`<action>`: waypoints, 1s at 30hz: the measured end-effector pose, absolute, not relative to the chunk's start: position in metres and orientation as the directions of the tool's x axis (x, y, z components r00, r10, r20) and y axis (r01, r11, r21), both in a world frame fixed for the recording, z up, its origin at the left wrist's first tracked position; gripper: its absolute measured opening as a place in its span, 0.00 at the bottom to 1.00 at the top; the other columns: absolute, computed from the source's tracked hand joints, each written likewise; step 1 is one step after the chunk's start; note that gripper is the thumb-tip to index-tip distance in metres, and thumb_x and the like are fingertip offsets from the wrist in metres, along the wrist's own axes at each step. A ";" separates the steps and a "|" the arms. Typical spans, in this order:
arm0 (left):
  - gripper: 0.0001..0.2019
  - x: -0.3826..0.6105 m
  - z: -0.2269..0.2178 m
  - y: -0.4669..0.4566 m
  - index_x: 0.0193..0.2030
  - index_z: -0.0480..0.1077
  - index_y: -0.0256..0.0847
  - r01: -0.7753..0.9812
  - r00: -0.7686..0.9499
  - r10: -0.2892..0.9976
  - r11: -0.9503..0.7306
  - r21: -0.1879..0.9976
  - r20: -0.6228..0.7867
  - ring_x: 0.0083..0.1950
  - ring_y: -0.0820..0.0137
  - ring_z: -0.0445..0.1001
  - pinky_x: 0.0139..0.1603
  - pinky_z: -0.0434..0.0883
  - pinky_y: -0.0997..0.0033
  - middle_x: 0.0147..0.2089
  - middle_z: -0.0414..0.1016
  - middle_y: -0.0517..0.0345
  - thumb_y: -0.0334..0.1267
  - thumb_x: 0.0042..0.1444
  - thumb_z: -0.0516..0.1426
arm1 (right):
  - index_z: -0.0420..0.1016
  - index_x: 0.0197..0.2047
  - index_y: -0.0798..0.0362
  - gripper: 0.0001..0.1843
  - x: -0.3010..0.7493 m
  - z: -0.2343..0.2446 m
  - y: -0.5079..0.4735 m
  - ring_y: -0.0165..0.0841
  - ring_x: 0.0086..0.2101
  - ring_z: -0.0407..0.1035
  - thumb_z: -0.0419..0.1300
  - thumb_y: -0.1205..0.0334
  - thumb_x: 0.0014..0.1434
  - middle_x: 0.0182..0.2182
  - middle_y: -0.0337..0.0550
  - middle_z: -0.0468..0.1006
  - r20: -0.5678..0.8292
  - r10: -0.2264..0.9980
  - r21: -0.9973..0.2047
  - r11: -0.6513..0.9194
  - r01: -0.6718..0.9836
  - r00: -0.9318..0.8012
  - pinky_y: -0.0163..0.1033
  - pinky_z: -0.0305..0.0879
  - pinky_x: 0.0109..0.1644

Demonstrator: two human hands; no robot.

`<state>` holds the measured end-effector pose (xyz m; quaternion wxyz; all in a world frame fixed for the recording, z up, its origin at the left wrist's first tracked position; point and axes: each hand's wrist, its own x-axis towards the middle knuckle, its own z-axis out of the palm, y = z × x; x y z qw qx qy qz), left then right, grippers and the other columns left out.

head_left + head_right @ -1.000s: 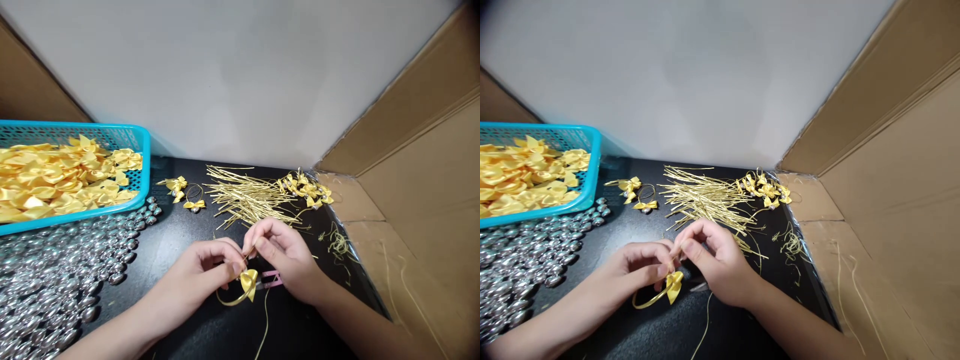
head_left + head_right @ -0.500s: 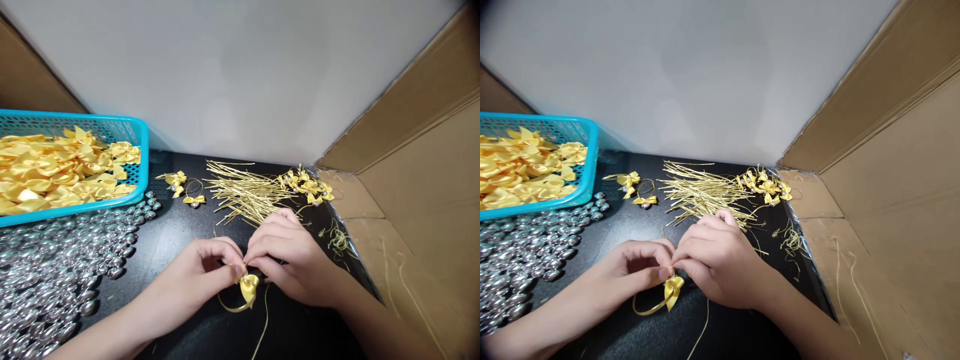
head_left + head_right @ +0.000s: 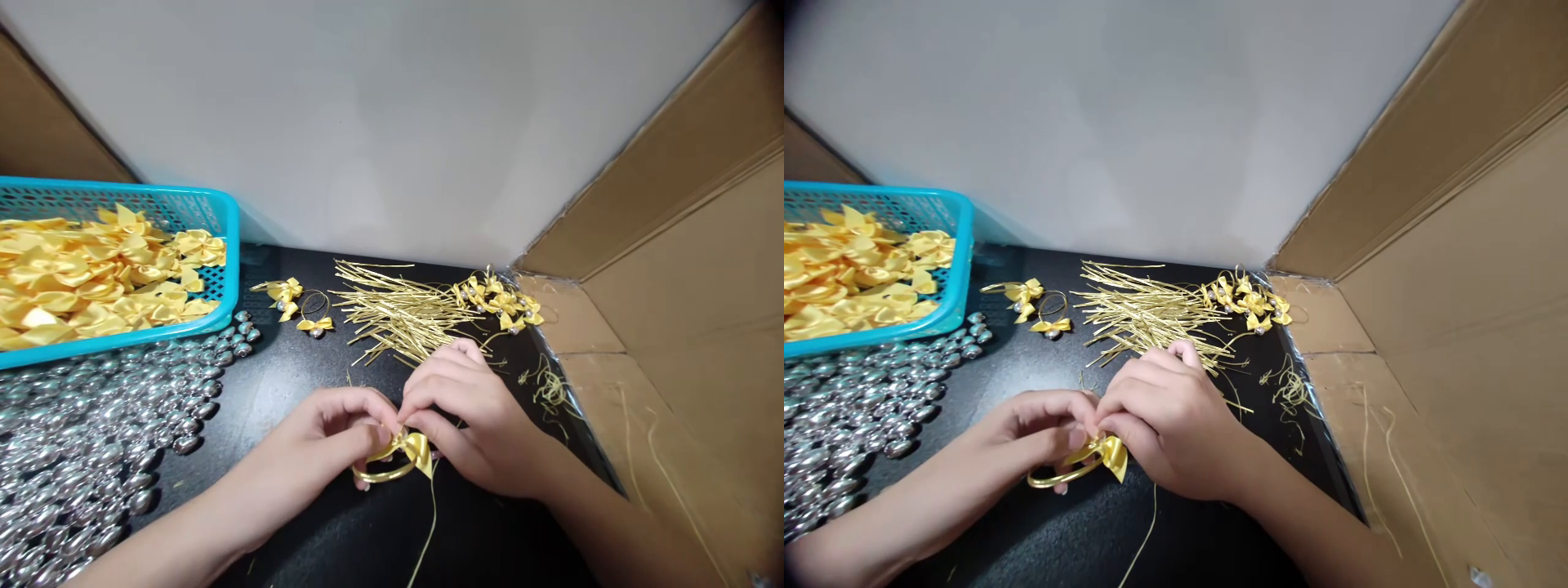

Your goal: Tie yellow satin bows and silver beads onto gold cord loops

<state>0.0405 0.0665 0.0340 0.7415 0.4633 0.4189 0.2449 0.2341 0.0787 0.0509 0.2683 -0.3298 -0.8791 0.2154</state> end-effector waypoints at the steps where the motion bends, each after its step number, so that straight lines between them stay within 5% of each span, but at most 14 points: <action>1: 0.07 0.041 0.034 0.067 0.26 0.72 0.39 0.028 0.530 0.753 0.445 0.895 -0.391 0.26 0.75 0.59 0.26 0.59 0.78 0.24 0.64 0.65 0.38 0.51 0.58 | 0.70 0.32 0.52 0.08 0.234 0.051 0.079 0.29 0.32 0.67 0.53 0.70 0.62 0.30 0.36 0.78 0.327 0.694 -0.556 0.690 0.463 -0.641 0.42 0.50 0.44; 10: 0.09 0.040 0.027 0.066 0.25 0.71 0.38 0.058 0.540 0.800 0.275 0.960 -0.262 0.36 0.71 0.68 0.38 0.63 0.72 0.34 0.72 0.59 0.38 0.53 0.59 | 0.70 0.32 0.51 0.08 0.233 0.047 0.076 0.30 0.32 0.66 0.53 0.68 0.63 0.28 0.36 0.77 0.339 0.687 -0.503 0.709 0.493 -0.642 0.43 0.50 0.43; 19: 0.09 0.043 0.017 0.066 0.26 0.71 0.38 0.142 0.540 0.797 0.231 0.962 -0.271 0.34 0.71 0.65 0.37 0.62 0.71 0.31 0.69 0.60 0.39 0.54 0.56 | 0.71 0.35 0.50 0.08 0.235 0.040 0.074 0.33 0.35 0.64 0.54 0.70 0.61 0.31 0.36 0.80 0.380 0.619 -0.256 0.785 0.565 -0.688 0.47 0.47 0.44; 30: 0.09 0.041 0.016 0.069 0.23 0.68 0.39 0.143 0.543 0.801 0.207 0.968 -0.251 0.35 0.70 0.66 0.37 0.62 0.71 0.31 0.68 0.61 0.37 0.52 0.56 | 0.70 0.34 0.50 0.07 0.243 0.047 0.086 0.33 0.36 0.65 0.54 0.67 0.64 0.32 0.36 0.79 0.380 0.657 -0.313 0.754 0.578 -0.651 0.45 0.48 0.46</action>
